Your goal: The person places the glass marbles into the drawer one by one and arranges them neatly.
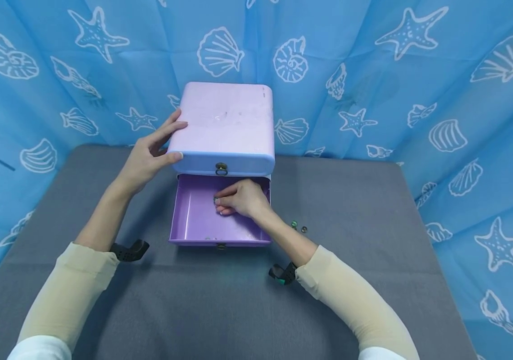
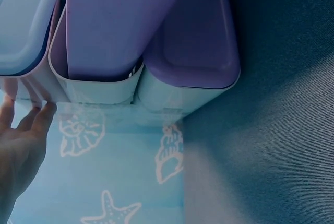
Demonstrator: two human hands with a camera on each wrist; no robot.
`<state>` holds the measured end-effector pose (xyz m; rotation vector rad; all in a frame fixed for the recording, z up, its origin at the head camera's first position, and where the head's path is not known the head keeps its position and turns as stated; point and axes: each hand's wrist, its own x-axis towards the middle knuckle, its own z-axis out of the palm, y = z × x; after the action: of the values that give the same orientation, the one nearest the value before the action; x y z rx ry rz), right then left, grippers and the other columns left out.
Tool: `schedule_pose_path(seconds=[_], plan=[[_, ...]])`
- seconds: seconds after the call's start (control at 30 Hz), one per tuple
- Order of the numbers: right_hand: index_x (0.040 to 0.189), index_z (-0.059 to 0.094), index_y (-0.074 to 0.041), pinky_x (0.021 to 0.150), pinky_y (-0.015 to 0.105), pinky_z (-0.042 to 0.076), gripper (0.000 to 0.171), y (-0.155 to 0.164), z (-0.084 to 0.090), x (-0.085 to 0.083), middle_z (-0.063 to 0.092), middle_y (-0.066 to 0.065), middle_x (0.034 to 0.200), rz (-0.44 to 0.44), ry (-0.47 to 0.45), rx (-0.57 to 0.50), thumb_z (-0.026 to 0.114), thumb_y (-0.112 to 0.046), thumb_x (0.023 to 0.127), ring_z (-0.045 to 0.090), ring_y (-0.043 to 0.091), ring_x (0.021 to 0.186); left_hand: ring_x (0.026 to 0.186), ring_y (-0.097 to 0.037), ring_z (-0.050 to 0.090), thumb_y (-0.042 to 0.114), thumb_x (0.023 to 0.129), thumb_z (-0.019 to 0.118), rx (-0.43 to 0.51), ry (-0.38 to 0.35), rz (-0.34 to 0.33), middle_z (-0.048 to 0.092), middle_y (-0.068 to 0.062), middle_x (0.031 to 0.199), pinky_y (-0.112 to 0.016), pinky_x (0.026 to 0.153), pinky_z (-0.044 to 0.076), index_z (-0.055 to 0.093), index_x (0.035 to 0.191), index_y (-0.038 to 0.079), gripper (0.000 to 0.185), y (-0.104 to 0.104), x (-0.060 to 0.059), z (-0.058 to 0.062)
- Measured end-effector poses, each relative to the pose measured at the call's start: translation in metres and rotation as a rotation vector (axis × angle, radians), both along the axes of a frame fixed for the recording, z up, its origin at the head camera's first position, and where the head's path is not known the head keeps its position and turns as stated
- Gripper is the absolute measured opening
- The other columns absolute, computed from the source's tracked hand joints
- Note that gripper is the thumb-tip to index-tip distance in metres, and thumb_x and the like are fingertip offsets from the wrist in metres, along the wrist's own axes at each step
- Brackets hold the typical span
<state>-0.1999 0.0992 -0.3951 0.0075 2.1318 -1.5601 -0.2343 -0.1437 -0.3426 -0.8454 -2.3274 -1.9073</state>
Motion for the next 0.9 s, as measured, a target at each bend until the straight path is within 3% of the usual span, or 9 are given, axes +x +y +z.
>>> schedule_pose_path(seconds=[0.53, 0.9], plan=[[0.110, 0.074, 0.002, 0.073, 0.033, 0.059, 0.020, 0.002, 0.002, 0.003, 0.076, 0.013, 0.087, -0.001, 0.021, -0.045, 0.071, -0.004, 0.090, 0.074, 0.019, 0.073, 0.151, -0.025, 0.019, 0.009, 0.090, 0.071, -0.017, 0.006, 0.002, 0.020, -0.006, 0.165, -0.061, 0.113, 0.025, 0.047, 0.145, -0.002, 0.061, 0.001, 0.004, 0.004], [0.106, 0.075, 0.002, 0.080, 0.040, 0.058, 0.018, 0.009, 0.018, 0.012, 0.076, 0.014, 0.089, 0.004, 0.048, -0.115, 0.071, -0.008, 0.092, 0.075, 0.025, 0.082, 0.150, -0.023, 0.020, 0.016, 0.090, 0.072, -0.009, 0.008, 0.008, 0.022, -0.001, 0.164, -0.062, 0.113, 0.025, 0.049, 0.146, 0.004, 0.062, 0.002, 0.005, 0.006]])
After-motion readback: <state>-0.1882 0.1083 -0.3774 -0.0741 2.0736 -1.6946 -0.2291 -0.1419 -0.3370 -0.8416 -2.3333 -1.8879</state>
